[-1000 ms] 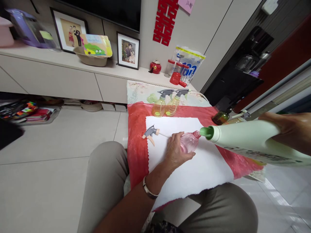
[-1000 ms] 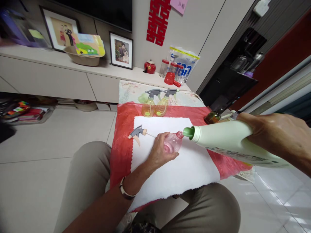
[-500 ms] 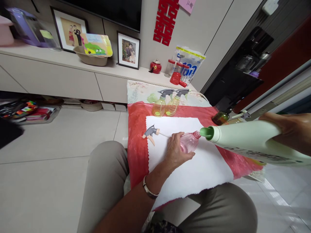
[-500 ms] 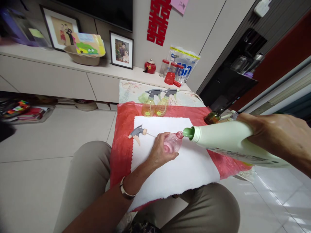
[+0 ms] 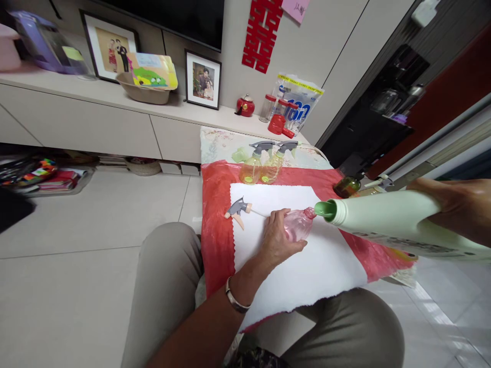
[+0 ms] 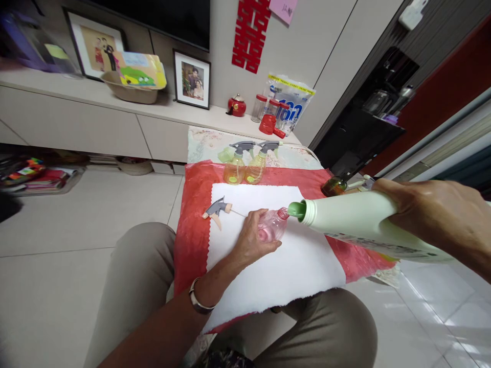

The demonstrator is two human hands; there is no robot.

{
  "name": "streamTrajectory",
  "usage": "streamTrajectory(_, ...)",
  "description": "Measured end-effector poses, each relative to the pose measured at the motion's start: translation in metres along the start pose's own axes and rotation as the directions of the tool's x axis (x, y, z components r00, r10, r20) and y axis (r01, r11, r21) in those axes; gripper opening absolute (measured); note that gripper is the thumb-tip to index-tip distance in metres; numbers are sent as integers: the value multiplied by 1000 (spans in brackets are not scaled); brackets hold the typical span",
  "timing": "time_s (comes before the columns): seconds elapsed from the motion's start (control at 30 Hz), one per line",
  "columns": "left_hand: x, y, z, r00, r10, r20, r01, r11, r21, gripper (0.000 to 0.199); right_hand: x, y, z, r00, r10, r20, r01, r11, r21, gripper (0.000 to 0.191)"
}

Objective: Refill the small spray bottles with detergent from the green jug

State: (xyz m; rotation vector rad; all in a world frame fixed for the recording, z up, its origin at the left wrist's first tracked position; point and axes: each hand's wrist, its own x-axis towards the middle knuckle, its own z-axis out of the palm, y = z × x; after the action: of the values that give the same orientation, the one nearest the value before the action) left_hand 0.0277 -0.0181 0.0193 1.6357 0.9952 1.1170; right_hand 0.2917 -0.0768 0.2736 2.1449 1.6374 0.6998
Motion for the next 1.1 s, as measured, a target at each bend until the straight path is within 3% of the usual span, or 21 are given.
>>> streamTrajectory(1.1, 0, 3, 0, 1000, -15, 9, 16, 1000, -13, 85, -1, -2, -1, 1000, 12, 4, -12, 1000, -23, 56)
